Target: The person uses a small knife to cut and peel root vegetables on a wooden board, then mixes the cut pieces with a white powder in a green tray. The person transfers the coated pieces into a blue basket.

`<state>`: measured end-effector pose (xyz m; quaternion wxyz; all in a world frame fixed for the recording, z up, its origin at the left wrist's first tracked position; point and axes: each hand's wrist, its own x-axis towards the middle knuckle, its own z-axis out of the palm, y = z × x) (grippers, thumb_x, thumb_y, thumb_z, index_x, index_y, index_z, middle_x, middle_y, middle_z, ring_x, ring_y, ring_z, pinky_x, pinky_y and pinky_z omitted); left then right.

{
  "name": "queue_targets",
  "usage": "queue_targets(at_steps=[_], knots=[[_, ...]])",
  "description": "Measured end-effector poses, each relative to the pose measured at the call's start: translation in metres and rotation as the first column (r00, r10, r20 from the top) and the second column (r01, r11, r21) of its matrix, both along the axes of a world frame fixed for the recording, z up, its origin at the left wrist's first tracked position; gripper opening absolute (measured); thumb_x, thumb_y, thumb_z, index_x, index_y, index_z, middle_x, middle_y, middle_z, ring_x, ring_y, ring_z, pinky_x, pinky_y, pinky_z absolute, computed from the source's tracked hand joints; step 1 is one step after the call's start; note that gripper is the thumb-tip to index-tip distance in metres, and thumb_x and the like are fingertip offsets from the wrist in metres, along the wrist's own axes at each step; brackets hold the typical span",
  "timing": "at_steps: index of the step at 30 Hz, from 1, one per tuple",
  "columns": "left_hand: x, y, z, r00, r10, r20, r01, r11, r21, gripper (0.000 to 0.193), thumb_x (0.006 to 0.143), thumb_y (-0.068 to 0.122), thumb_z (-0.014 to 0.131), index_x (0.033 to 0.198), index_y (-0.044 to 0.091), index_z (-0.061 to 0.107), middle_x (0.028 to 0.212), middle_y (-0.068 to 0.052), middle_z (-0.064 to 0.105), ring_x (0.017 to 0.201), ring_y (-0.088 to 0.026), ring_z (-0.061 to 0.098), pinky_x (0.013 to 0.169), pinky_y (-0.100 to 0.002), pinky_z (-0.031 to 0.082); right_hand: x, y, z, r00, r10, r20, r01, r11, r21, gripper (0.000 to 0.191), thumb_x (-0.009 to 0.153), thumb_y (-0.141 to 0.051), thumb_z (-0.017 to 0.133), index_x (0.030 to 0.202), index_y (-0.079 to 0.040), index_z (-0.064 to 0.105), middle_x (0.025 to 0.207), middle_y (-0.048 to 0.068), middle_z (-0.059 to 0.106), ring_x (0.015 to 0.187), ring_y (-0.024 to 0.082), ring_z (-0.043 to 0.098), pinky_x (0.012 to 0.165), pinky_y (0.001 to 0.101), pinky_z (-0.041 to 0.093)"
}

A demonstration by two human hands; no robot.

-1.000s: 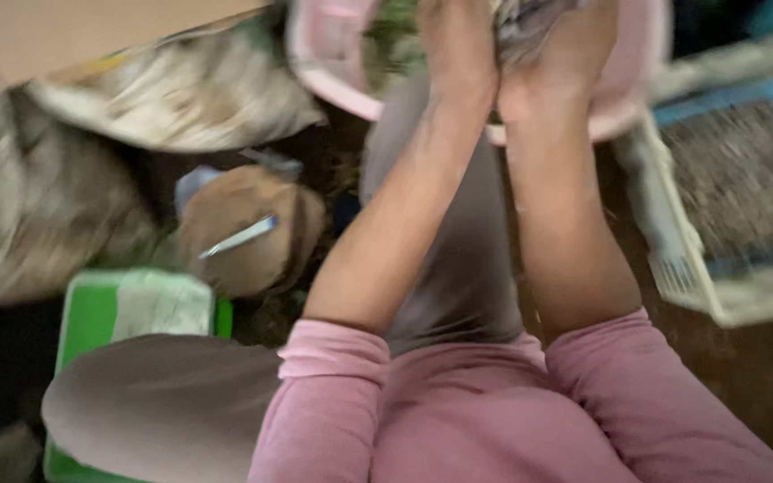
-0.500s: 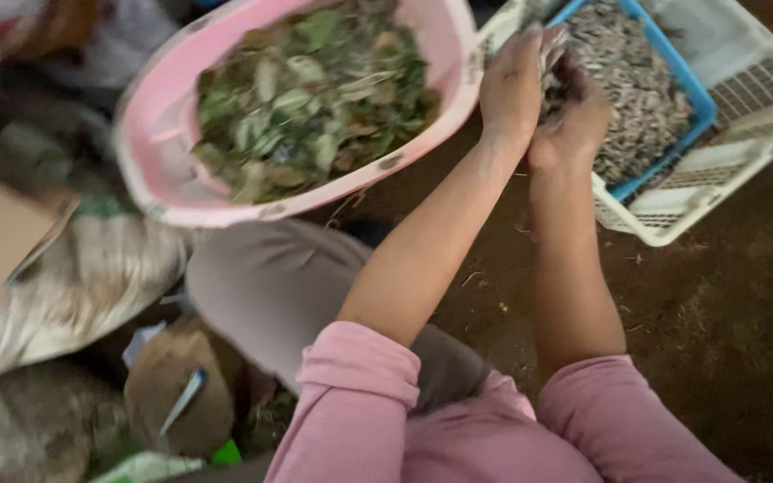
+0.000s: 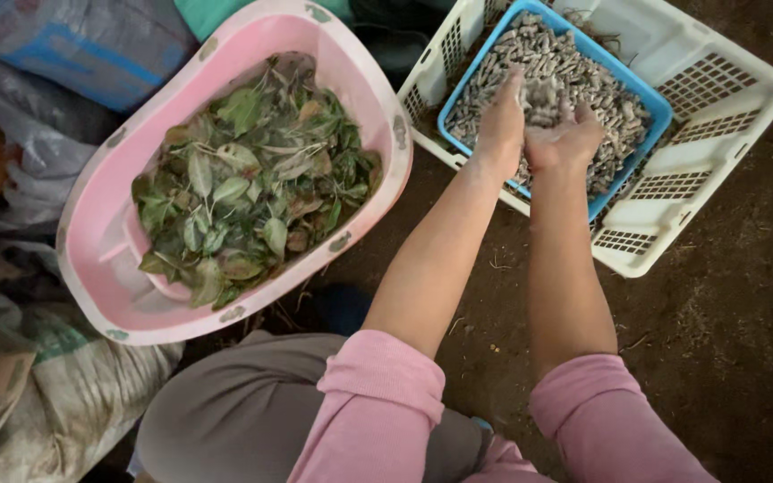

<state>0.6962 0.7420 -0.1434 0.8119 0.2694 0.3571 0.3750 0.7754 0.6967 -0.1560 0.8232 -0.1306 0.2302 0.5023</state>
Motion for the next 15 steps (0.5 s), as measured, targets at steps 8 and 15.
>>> queue_targets(at_steps=[8,15], knots=[[0.012,0.01,-0.011,0.98,-0.031,0.197,0.054,0.992,-0.111,0.075,0.107,0.05,0.046,0.166,0.007,0.028,0.162,-0.006,0.033,0.144,-0.018,0.033,0.12,-0.034,0.026,0.011,0.004,-0.01,0.993,-0.114,-0.021,0.116,0.989,0.096,0.085,0.103,-0.047,0.041,0.164,-0.002,0.002,0.173,0.026,0.007,0.158,0.046,0.013,0.128,0.0622,0.012],[0.011,0.008,-0.005,0.967,-0.089,0.237,0.088,0.996,0.016,0.078,0.102,0.049,0.04,0.165,0.01,0.016,0.175,-0.005,0.009,0.161,-0.019,0.002,0.124,-0.037,0.006,0.006,-0.006,0.006,0.979,-0.181,0.09,0.182,0.983,-0.01,0.095,0.094,-0.052,0.048,0.164,-0.01,0.0,0.172,0.018,-0.001,0.159,0.038,0.001,0.127,0.0561,0.007]])
